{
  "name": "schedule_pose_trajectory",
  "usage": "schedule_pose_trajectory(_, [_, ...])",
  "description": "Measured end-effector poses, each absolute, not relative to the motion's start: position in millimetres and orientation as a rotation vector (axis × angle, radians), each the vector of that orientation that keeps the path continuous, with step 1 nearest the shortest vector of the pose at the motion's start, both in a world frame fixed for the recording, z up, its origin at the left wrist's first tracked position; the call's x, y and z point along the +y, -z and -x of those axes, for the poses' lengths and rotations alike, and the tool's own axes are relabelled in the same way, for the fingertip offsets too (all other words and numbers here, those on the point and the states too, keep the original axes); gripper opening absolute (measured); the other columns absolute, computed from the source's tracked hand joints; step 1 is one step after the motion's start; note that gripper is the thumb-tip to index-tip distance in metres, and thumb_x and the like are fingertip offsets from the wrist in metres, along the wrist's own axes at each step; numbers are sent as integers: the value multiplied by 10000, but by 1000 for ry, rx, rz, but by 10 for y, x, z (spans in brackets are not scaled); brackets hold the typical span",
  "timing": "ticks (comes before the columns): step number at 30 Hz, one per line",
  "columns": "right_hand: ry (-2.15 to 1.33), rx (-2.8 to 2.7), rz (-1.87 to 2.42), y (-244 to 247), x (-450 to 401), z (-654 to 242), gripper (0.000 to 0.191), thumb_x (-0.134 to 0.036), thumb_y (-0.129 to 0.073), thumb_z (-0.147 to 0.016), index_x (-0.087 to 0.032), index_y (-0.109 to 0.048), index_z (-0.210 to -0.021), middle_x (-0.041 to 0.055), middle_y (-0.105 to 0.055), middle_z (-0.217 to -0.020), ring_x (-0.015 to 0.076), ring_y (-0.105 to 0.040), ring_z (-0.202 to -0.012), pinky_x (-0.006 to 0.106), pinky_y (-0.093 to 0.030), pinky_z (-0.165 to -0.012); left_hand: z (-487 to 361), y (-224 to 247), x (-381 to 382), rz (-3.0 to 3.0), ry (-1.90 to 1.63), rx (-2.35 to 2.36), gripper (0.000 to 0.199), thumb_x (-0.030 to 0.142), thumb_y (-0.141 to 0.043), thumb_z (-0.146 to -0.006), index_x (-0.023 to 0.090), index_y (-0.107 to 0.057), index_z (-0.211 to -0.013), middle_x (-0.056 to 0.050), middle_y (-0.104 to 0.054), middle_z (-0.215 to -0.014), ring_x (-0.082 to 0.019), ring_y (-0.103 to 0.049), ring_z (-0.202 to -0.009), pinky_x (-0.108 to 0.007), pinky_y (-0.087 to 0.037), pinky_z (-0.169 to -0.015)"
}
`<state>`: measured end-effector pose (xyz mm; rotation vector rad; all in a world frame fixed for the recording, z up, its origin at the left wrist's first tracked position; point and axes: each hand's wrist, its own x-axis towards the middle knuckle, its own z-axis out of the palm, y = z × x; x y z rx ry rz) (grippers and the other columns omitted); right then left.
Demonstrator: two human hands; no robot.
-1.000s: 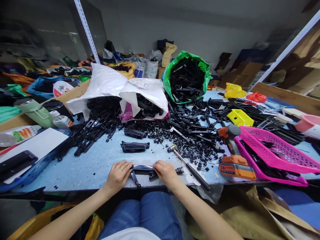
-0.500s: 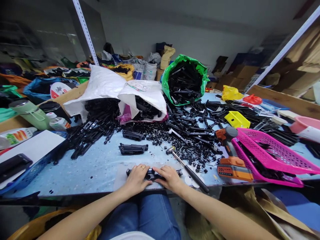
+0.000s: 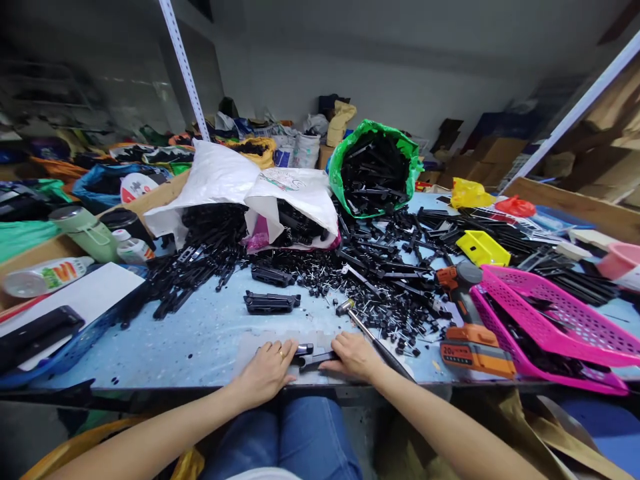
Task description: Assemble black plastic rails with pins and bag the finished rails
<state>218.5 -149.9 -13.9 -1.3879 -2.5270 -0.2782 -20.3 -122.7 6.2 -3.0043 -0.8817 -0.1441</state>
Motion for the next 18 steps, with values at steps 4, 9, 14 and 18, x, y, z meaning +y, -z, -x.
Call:
schedule_pose_trajectory(4, [323, -2510, 1376, 117, -1532, -2096, 573, -624, -293, -832, -160, -541, -605, 45, -536, -542, 140, -490, -522, 249, -264, -490, 237, -57, -1058, 2980, 164, -986, 327, 343, -379, -890, 108, -602, -846, -107, -626, -775, -225, -580, -745, -313, -441, -619])
schedule_pose_trajectory(9, [145, -2547, 1223, -185, -1510, -1918, 648, -640, -145, -837, -172, -506, -570, 30, -508, -499, 123, -456, -476, 255, -239, -466, 379, -124, -913, 3012, 451, -965, 514, 431, -204, -916, 158, -567, -675, -74, -600, -634, -184, -562, -601, -281, -416, -524])
schedule_pose_trajectory(14, [-287, -2448, 821, -792, -1790, -1707, 639, -642, -97, -834, -210, -486, -570, 17, -480, -459, 133, -445, -446, 277, -269, -444, 692, -555, -1376, 3339, 889, -826, 625, 421, -14, -907, 221, -551, -658, -43, -547, -529, -152, -516, -497, -275, -407, -498])
schedule_pose_trajectory(18, [-724, -2221, 536, -740, -2020, -1405, 571, -558, -80, -884, -243, -493, -648, 0, -473, -461, 137, -484, -457, 271, -373, -506, 730, -730, -1859, 3419, 1303, -831, 701, 494, 47, -868, 261, -592, -699, -47, -558, -528, -164, -539, -520, -300, -444, -523])
